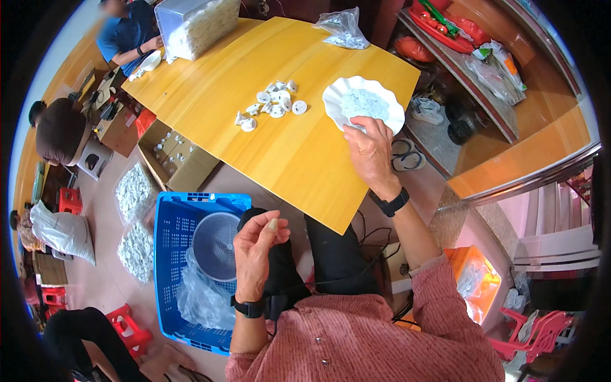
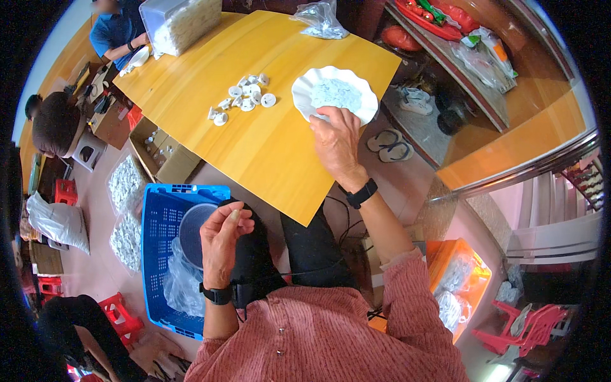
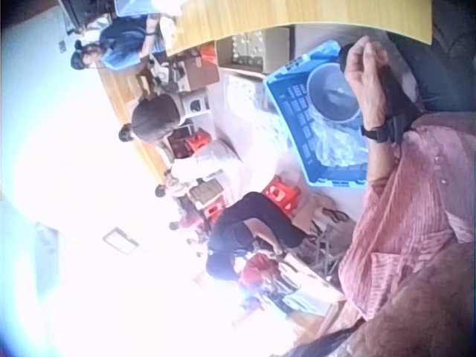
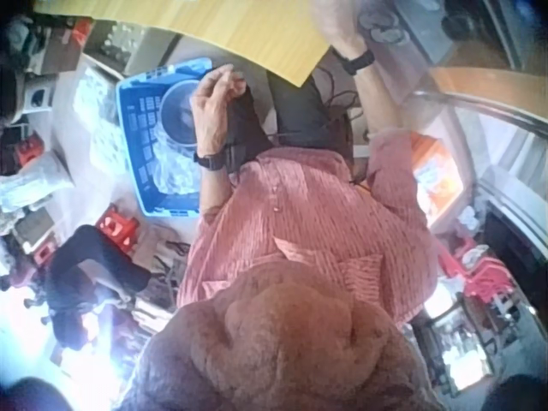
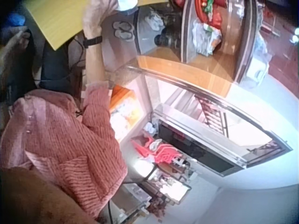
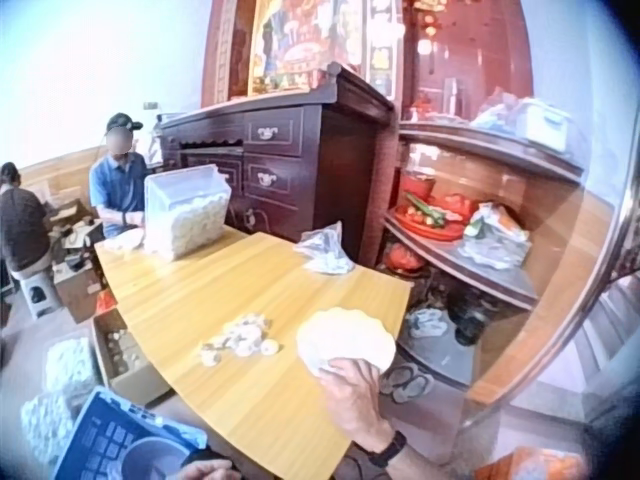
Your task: Packing and sorting small white plastic components into bags and containers.
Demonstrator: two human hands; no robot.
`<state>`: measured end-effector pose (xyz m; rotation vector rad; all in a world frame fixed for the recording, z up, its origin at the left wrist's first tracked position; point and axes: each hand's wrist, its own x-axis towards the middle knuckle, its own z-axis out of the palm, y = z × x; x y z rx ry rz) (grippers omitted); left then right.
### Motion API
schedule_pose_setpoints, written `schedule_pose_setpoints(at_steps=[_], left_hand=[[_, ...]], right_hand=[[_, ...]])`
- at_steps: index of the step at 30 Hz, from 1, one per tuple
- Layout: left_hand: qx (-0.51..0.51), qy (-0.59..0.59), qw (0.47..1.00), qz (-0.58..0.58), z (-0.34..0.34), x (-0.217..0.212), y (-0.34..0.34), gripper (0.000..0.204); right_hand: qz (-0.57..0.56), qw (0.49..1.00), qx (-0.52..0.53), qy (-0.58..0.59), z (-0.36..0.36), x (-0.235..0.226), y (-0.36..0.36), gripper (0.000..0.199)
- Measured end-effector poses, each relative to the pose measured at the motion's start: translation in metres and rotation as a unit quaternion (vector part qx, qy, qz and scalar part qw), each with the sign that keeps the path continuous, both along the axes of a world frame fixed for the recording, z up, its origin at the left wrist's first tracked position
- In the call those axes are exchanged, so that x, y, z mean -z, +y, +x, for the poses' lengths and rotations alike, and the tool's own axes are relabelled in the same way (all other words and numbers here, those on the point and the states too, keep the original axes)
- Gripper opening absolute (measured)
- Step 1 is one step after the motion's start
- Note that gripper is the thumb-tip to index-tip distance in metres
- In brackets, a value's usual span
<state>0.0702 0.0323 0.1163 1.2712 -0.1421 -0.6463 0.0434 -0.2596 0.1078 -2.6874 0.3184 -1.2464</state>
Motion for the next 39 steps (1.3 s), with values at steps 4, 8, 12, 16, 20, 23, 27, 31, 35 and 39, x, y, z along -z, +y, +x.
schedule_pose_setpoints(at_steps=[4, 8, 12, 16, 20, 23, 27, 31, 35, 39], left_hand=[[0.017, -0.015, 1.0, 0.002, 0.009, -0.005, -0.005, 0.024], [0.033, -0.038, 0.999, -0.009, 0.019, -0.017, -0.012, 0.022], [0.06, -0.101, 0.993, 0.006, 0.042, -0.041, -0.02, 0.026], [0.043, -0.305, 0.941, 0.14, 0.106, -0.047, -0.051, 0.035], [-0.033, -0.539, 0.78, 0.317, 0.186, -0.013, -0.093, 0.053], [-0.004, -0.575, 0.748, 0.331, 0.22, 0.014, -0.121, 0.07], [0.082, -0.569, 0.703, 0.418, 0.217, 0.002, -0.147, 0.082], [0.146, -0.599, 0.647, 0.449, 0.215, -0.01, -0.15, 0.082], [0.197, -0.566, 0.659, 0.454, 0.22, -0.021, -0.154, 0.083], [0.305, -0.549, 0.679, 0.379, 0.234, -0.024, -0.154, 0.084]], right_hand=[[0.062, 0.998, -0.012, -0.02, -0.001, -0.003, 0.0, 0.014], [0.172, 0.98, -0.043, -0.089, -0.004, -0.007, 0.0, 0.011], [0.271, 0.955, -0.048, -0.108, -0.014, -0.02, 0.009, 0.01], [0.304, 0.948, -0.053, -0.081, -0.023, -0.018, 0.017, 0.01], [0.342, 0.935, -0.066, -0.058, -0.022, -0.014, 0.031, 0.01], [0.348, 0.934, -0.056, -0.053, -0.019, -0.001, 0.035, 0.011], [0.34, 0.938, -0.048, -0.049, -0.021, 0.003, 0.034, 0.011], [0.358, 0.933, -0.045, -0.014, -0.019, 0.001, 0.028, 0.01], [0.369, 0.927, -0.051, -0.035, -0.015, 0.005, 0.021, 0.01], [0.393, 0.918, -0.046, -0.031, -0.011, 0.008, 0.014, 0.01]])
